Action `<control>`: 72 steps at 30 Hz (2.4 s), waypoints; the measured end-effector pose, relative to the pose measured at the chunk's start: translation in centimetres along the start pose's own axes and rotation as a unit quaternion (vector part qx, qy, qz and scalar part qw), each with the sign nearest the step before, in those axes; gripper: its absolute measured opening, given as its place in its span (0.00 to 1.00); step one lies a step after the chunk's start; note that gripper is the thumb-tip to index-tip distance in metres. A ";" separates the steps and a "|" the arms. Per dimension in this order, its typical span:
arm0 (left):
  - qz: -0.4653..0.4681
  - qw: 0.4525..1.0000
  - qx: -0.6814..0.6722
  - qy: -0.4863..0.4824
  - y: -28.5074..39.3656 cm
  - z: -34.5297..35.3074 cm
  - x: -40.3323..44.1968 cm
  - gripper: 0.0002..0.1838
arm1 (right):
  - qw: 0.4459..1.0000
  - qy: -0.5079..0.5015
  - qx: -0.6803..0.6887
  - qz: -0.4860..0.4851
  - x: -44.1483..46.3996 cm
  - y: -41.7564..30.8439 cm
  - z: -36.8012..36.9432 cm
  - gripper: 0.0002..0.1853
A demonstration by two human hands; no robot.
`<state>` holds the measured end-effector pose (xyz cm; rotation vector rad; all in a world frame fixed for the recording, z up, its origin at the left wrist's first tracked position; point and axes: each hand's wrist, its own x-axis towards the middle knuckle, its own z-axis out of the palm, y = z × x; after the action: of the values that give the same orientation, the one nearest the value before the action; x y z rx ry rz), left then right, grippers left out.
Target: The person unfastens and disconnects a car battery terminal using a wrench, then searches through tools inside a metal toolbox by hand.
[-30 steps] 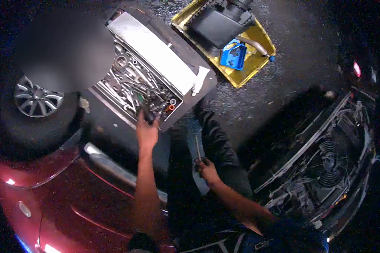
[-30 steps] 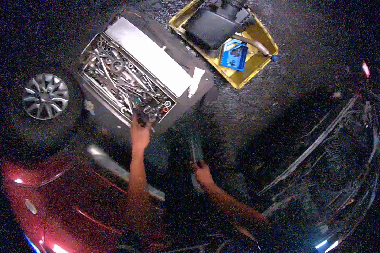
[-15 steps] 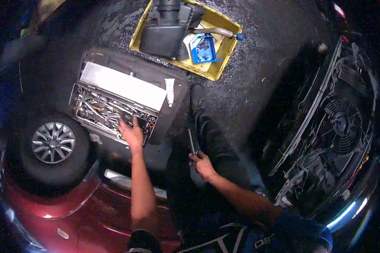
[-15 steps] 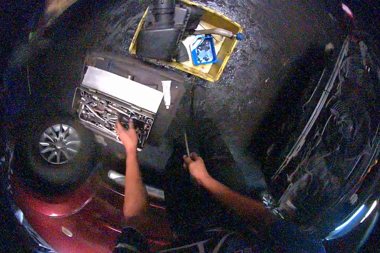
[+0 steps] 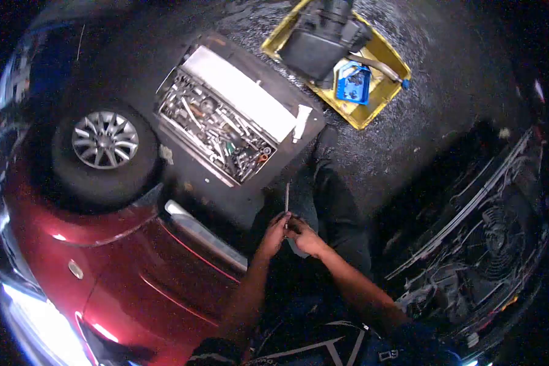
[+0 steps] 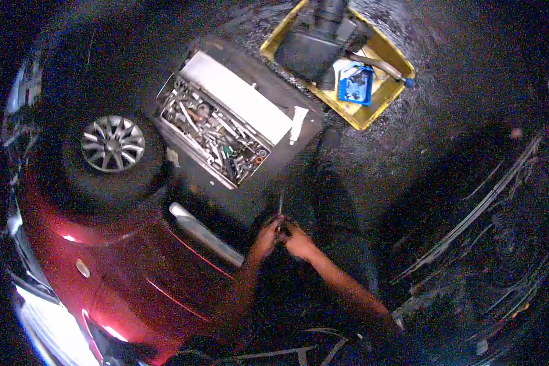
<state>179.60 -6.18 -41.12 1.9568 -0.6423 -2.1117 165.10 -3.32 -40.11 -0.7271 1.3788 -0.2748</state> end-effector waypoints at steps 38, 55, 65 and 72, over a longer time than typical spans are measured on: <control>-0.014 0.867 0.192 0.460 -23.8 -3.8 -1.2 0.19 | 0.845 0.155 -0.429 -0.278 26.6 -16.8 11.1 0.23; -0.020 0.893 0.284 0.348 -20.0 -5.2 0.1 0.21 | 0.683 0.263 -0.542 -0.414 33.2 -26.9 7.9 0.31; 0.039 0.883 0.270 0.380 -21.4 -4.8 0.9 0.19 | 0.669 0.097 -0.562 -0.476 39.4 -25.9 14.7 0.35; 0.036 0.851 0.303 0.427 -18.9 -4.8 1.4 0.18 | 0.644 0.016 -0.605 -0.468 39.5 -27.5 11.5 0.30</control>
<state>186.99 9.10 -50.74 2.7888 -1.2052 -0.8029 190.37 -43.49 -54.29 -2.5988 0.9362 -0.1096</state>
